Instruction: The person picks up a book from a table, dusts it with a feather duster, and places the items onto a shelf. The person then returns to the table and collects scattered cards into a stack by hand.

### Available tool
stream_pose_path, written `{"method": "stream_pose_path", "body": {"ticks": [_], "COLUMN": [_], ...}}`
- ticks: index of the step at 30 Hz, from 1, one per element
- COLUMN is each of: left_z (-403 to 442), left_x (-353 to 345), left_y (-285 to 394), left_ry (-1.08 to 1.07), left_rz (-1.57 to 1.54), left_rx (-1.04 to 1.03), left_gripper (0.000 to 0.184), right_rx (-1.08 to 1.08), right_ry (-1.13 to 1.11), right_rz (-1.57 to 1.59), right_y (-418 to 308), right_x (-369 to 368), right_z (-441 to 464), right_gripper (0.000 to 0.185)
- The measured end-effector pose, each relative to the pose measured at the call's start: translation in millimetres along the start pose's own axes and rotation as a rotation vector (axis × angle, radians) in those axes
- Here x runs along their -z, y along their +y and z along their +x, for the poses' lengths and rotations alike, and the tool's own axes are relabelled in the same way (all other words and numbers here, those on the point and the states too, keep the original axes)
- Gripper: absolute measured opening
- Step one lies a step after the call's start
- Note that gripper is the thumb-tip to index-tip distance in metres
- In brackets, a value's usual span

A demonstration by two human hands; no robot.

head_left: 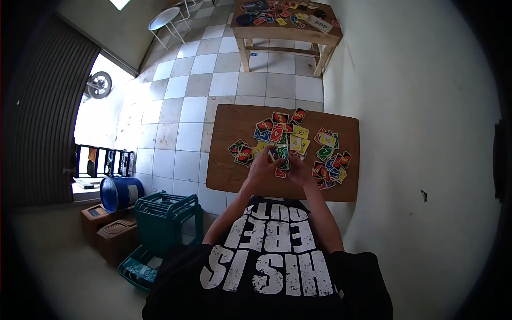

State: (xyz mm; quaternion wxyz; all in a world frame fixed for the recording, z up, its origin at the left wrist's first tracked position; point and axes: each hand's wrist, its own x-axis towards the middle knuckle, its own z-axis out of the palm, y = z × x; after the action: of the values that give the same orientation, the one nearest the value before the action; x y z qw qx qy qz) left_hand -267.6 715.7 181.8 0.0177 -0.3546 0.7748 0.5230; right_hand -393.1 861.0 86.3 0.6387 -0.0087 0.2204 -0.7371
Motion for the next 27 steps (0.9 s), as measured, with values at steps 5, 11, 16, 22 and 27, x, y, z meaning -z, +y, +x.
{"method": "stream_pose_path", "body": {"ticks": [5, 11, 16, 22, 27], "left_z": [3, 16, 11, 9, 9], "left_x": [21, 29, 38, 38, 31], "left_y": [-11, -20, -22, -23, -23], "left_ry": [0.074, -0.206, -0.247, -0.185, -0.187], "left_rz": [0.217, 0.318, 0.294, 0.252, 0.243], "left_rx": [-0.583, -0.611, -0.634, -0.665, -0.649], "left_gripper": [0.082, 0.098, 0.096, 0.095, 0.093], "right_rx": [0.084, 0.144, 0.157, 0.163, 0.154], "right_ry": [0.172, 0.325, 0.352, 0.335, 0.339], "right_rz": [-0.034, -0.028, -0.066, -0.033, -0.014], "right_y": [16, 40, 47, 53, 47], "right_x": [-26, -42, -46, -40, -39], "right_z": [-2, -8, -9, -5, -9], "right_gripper": [0.029, 0.027, 0.027, 0.026, 0.030]}}
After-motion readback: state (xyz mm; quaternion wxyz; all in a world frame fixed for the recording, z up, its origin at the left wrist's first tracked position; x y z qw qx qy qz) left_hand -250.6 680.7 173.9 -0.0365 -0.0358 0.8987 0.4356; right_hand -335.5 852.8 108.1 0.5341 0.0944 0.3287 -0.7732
